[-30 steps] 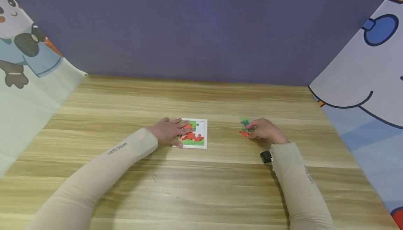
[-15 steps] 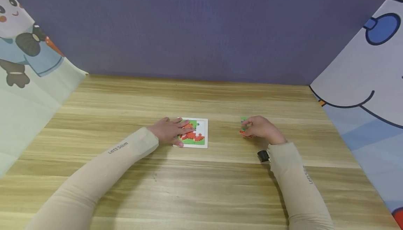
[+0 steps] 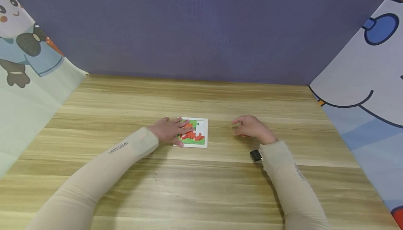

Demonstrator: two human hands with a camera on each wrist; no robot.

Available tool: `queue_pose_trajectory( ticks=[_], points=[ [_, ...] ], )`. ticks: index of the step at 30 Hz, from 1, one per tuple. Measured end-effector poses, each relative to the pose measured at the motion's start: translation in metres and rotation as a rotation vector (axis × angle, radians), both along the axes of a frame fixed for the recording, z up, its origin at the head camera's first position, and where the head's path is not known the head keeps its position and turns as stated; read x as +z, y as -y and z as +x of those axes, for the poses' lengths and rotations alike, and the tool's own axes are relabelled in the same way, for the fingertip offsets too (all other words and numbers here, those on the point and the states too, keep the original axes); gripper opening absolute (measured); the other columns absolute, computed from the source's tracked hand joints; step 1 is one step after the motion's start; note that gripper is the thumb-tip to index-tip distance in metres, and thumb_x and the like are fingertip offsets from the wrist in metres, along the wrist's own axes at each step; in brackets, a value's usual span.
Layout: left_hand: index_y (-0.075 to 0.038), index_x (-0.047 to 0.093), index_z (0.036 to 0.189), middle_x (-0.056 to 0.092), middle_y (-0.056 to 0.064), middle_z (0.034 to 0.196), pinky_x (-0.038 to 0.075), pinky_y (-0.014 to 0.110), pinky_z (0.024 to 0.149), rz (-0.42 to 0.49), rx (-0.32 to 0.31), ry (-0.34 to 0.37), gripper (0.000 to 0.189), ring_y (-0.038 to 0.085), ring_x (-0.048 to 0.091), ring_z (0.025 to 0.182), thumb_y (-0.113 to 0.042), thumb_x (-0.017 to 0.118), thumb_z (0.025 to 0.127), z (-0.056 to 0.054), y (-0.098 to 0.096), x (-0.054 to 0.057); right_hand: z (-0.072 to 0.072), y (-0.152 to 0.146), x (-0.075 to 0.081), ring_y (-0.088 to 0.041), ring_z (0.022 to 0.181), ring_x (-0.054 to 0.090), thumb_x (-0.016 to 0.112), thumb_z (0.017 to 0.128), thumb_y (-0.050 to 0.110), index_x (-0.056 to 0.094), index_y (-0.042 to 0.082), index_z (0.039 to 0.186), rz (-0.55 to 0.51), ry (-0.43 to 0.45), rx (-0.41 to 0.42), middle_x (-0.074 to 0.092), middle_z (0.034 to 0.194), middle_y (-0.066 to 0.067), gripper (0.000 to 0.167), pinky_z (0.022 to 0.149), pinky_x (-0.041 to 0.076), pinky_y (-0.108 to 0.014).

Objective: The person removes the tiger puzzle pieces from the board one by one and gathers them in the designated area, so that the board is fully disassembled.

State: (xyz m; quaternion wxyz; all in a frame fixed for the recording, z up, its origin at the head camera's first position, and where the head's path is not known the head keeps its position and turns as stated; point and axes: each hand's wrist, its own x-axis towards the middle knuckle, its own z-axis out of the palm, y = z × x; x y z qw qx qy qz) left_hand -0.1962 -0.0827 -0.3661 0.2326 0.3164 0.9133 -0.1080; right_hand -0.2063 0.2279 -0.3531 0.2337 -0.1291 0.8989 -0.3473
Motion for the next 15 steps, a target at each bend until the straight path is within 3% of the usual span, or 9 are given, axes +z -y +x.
queue_pose_trajectory(
  ticks=[4, 11, 15],
  points=[
    [-0.039, 0.013, 0.153, 0.003, -0.009, 0.16, 0.016, 0.051, 0.114, 0.004, 0.007, 0.003, 0.075, 0.017, 0.004, 0.146, -0.061, 0.046, 0.09, 0.0, 0.0, 0.0, 0.0, 0.01, 0.0, -0.012, 0.05, 0.041, 0.067, 0.087, 0.008, 0.052, -0.012, 0.128, 0.015, -0.021, 0.025, 0.051, 0.059, -0.002, 0.048, 0.051, 0.037, -0.028],
    [-0.039, 0.014, 0.153, 0.003, -0.009, 0.16, 0.016, 0.052, 0.114, 0.012, 0.012, 0.009, 0.076, 0.017, 0.004, 0.146, -0.061, 0.047, 0.089, 0.0, 0.0, 0.0, -0.001, 0.027, -0.003, -0.012, 0.06, 0.046, 0.068, 0.086, 0.007, 0.057, -0.012, 0.123, 0.04, -0.085, 0.083, 0.058, 0.069, -0.001, 0.043, 0.057, 0.039, -0.028],
    [-0.039, 0.013, 0.153, 0.003, -0.009, 0.16, 0.018, 0.051, 0.113, 0.005, 0.003, -0.001, 0.076, 0.017, 0.005, 0.146, -0.062, 0.046, 0.089, 0.0, 0.0, -0.001, 0.0, 0.035, -0.003, -0.013, 0.059, 0.048, 0.068, 0.086, 0.008, 0.058, -0.01, 0.123, 0.041, -0.076, 0.097, 0.06, 0.068, -0.003, 0.042, 0.057, 0.039, -0.028]
  ],
)
